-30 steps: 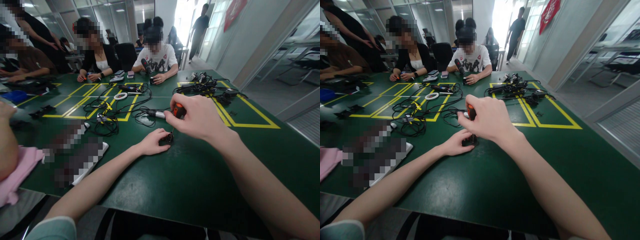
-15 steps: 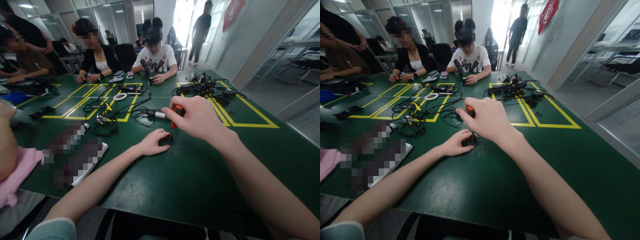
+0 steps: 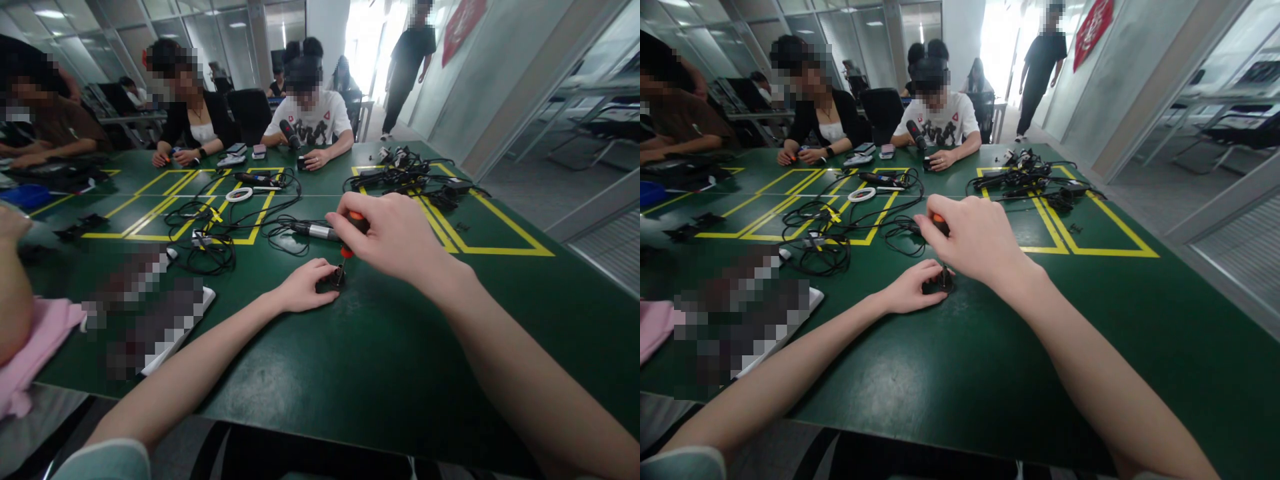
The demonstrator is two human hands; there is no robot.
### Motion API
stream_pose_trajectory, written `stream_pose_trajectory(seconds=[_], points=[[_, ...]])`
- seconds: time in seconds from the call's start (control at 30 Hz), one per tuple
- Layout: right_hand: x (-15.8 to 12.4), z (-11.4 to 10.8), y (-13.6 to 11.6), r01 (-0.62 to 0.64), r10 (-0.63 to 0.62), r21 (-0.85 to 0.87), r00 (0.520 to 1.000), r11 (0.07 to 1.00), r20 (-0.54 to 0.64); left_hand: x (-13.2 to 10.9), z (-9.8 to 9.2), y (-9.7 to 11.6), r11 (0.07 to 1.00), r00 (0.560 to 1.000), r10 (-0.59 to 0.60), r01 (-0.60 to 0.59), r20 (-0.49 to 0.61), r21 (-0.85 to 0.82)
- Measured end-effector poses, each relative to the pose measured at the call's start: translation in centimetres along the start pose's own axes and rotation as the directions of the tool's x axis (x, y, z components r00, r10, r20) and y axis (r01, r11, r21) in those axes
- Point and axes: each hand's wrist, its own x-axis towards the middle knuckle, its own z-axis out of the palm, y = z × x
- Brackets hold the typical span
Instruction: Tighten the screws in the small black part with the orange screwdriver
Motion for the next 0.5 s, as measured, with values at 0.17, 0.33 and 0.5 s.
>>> stream_pose_trajectory(seconds=[0.17, 0.33, 0.5], points=[[-0.18, -0.27, 0.18, 0.078, -0.076, 0.089, 0.997, 0.993, -0.022, -0.01, -0.03, -0.04, 1.000, 1.000, 0.027, -0.027, -0.009, -0.008], [-0.02, -0.04, 0.24, 0.179, -0.183, 0.312, 0.983, 0.933, -0.016, 0.07, 0.05, -0.07, 0.999, 0.999, 0.037, -0.037, -0.012, 0.017], [0.03, -0.04, 0.38, 0.167, -0.249, 0.625, 0.967, 0.762, 0.045, 0.03, 0.01, 0.08, 1.000, 1.000, 0.008, -0.008, -0.014, 0.007]])
